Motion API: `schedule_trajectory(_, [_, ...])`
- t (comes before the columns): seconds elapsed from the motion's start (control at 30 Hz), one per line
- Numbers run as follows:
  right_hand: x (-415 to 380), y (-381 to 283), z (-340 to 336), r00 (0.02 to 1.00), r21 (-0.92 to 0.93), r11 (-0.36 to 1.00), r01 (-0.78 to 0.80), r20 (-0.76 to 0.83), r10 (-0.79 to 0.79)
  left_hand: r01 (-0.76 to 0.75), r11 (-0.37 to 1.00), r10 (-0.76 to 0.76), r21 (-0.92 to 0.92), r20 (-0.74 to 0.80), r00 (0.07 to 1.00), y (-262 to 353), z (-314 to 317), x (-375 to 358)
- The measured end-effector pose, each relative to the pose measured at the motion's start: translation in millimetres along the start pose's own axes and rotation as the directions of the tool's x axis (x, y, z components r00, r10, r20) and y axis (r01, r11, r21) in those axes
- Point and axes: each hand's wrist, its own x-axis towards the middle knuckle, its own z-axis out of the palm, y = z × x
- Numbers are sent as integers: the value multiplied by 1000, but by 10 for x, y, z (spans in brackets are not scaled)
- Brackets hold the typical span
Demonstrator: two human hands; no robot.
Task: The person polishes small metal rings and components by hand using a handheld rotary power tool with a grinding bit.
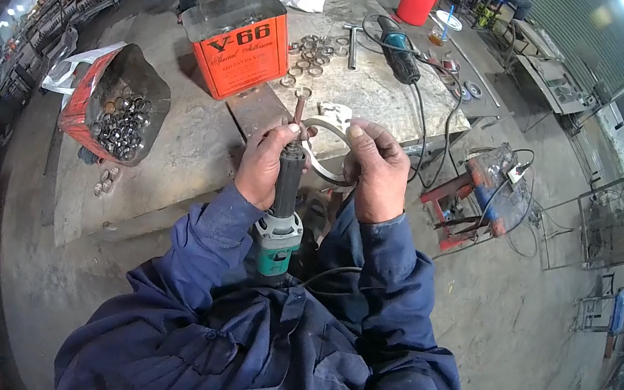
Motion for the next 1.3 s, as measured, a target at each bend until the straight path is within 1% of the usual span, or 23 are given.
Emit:
schedule_trajectory(0.13, [16, 10, 4, 998, -58, 997, 47, 35, -45, -26, 1000, 26, -9, 0, 1000, -5, 13, 9])
schedule_trajectory(0.2, [11, 82, 38, 953, -57, 952, 301, -12, -302, -21, 1000, 21, -14, -4, 1000, 3, 20, 2])
schedule_trajectory(0.23, [8, 86, 33, 954, -58, 953, 298, -10, -299, -14, 1000, 14, -19, -2, 1000, 10, 28, -2])
schedule_trajectory(0.3, [-6, 98, 12, 904, -151, 893, 423, 2, -428, -5, 1000, 5, -20, -10, 1000, 20, 48, -15])
schedule_trajectory(0.33, [-1, 73, 10, 863, -228, 836, 500, 41, -504, 0, 999, 0, -35, -14, 1000, 22, 68, -17])
schedule_trajectory(0.37, [24, 22, -14, 740, -477, 619, 624, 106, -665, 3, 999, -4, -48, -19, 1000, 31, 87, -27])
schedule_trajectory(0.43, [5, -142, 18, 656, -644, 387, 660, 243, -715, -11, 999, 9, -40, -62, 998, 57, 110, -52])
schedule_trajectory(0.47, [25, -213, 10, 623, -663, 275, 696, 369, -690, -18, 999, 16, -37, -50, 999, 44, 104, -51])
schedule_trajectory(0.5, [10, -252, 39, 625, -664, 276, 695, 369, -688, -23, 999, 22, -35, -35, 999, 26, 98, -47])
schedule_trajectory(0.53, [-5, -285, 78, 671, -662, 282, 694, 453, -587, -22, 999, 21, -36, -33, 999, -22, 72, -22])
schedule_trajectory(0.57, [-19, -320, 116, 703, -661, 288, 693, 529, -476, -44, 999, 45, 23, -8, 999, -94, 31, 11])
schedule_trajectory(0.6, [-17, -361, 150, 703, -681, 226, 697, 586, -403, -68, 994, 66, 81, 19, 998, -104, 28, 19])
schedule_trajectory(0.73, [53, -408, 228, 719, -714, 164, 680, 607, -339, -132, 987, 131, 92, 9, 991, -105, 100, -17])
schedule_trajectory(0.87, [73, -370, 256, 716, -715, 162, 680, 599, -359, -130, 978, 131, 162, 6, 991, -92, 121, -30])
schedule_trajectory(0.93, [66, -331, 250, 735, -713, 229, 663, 560, -381, -133, 973, 136, 189, -8, 991, -101, 119, -26])
schedule_trajectory(0.97, [77, -327, 243, 735, -713, 228, 663, 561, -381, -133, 973, 135, 188, 2, 991, -106, 109, -22])
schedule_trajectory(1.03, [129, -343, 214, 737, -646, 355, 676, 576, -354, -133, 973, 133, 186, 13, 991, -93, 120, -30])
schedule_trajectory(1.07, [162, -358, 196, 737, -647, 354, 675, 575, -354, -120, 981, 120, 151, 12, 993, -78, 134, -43])
schedule_trajectory(1.13, [228, -389, 166, 730, -601, 426, 677, 620, -286, -107, 987, 107, 117, 12, 994, -40, 155, -69])
schedule_trajectory(1.17, [234, -416, 172, 730, -601, 425, 677, 620, -287, -125, 983, 125, 134, 11, 992, -23, 162, -79])
schedule_trajectory(1.23, [242, -494, 198, 832, -672, 548, 498, 548, -85, -148, 978, 148, 150, 13, 989, 8, 175, -90])
schedule_trajectory(1.27, [244, -491, 195, 831, -672, 546, 501, 549, -87, -138, 977, 138, 161, 11, 990, 20, 177, -98])
schedule_trajectory(1.3, [247, -475, 187, 854, -665, 605, 438, 517, -49, -129, 977, 129, 172, 8, 992, 29, 179, -102])
